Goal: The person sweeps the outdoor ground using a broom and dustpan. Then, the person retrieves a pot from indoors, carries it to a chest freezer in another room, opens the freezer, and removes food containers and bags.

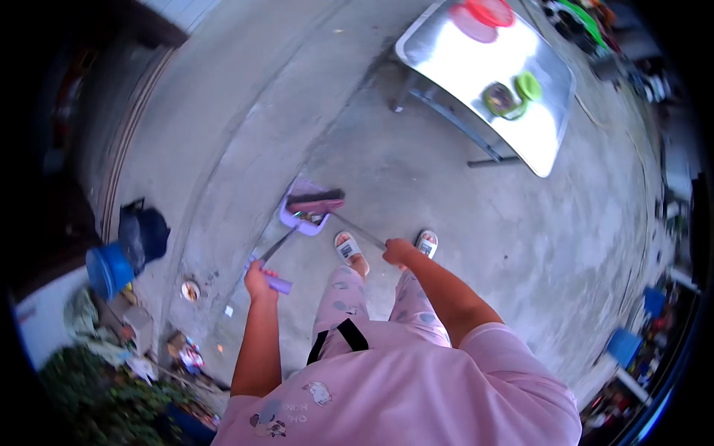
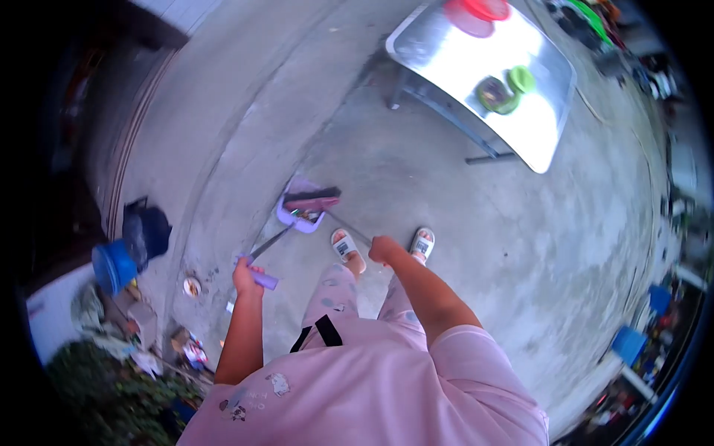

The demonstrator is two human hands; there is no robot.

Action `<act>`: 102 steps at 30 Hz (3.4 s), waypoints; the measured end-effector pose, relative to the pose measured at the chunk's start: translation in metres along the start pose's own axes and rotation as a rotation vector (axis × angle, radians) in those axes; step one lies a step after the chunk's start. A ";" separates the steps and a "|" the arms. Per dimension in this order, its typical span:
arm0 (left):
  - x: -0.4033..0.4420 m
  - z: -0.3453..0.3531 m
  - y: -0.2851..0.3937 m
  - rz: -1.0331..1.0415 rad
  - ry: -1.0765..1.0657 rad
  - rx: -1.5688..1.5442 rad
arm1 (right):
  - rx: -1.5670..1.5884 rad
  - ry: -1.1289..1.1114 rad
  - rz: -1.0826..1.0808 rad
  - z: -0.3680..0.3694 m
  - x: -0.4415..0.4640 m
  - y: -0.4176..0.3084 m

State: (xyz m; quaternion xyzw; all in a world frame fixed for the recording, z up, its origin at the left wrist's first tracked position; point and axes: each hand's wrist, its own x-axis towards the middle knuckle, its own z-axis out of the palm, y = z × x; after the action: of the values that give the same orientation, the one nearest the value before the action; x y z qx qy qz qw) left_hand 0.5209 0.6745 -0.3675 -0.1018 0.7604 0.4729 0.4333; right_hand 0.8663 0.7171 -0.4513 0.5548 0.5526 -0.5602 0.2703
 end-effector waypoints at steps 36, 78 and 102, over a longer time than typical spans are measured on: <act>-0.482 0.516 -0.496 0.405 -1.206 1.467 | 1.461 0.403 1.044 0.208 -0.228 0.618; -0.602 0.450 -0.552 1.105 -1.450 1.747 | 2.060 0.590 0.944 0.352 -0.326 0.505; -0.703 0.429 -0.673 0.873 -1.604 1.946 | 2.402 0.646 0.915 0.394 -0.329 0.447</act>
State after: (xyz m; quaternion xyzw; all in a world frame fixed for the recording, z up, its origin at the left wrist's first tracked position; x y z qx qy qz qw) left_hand 1.5667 0.4837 -0.3374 0.8015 0.2925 -0.2309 0.4677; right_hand 1.2270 0.1439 -0.3804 0.6899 -0.4802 -0.4002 -0.3651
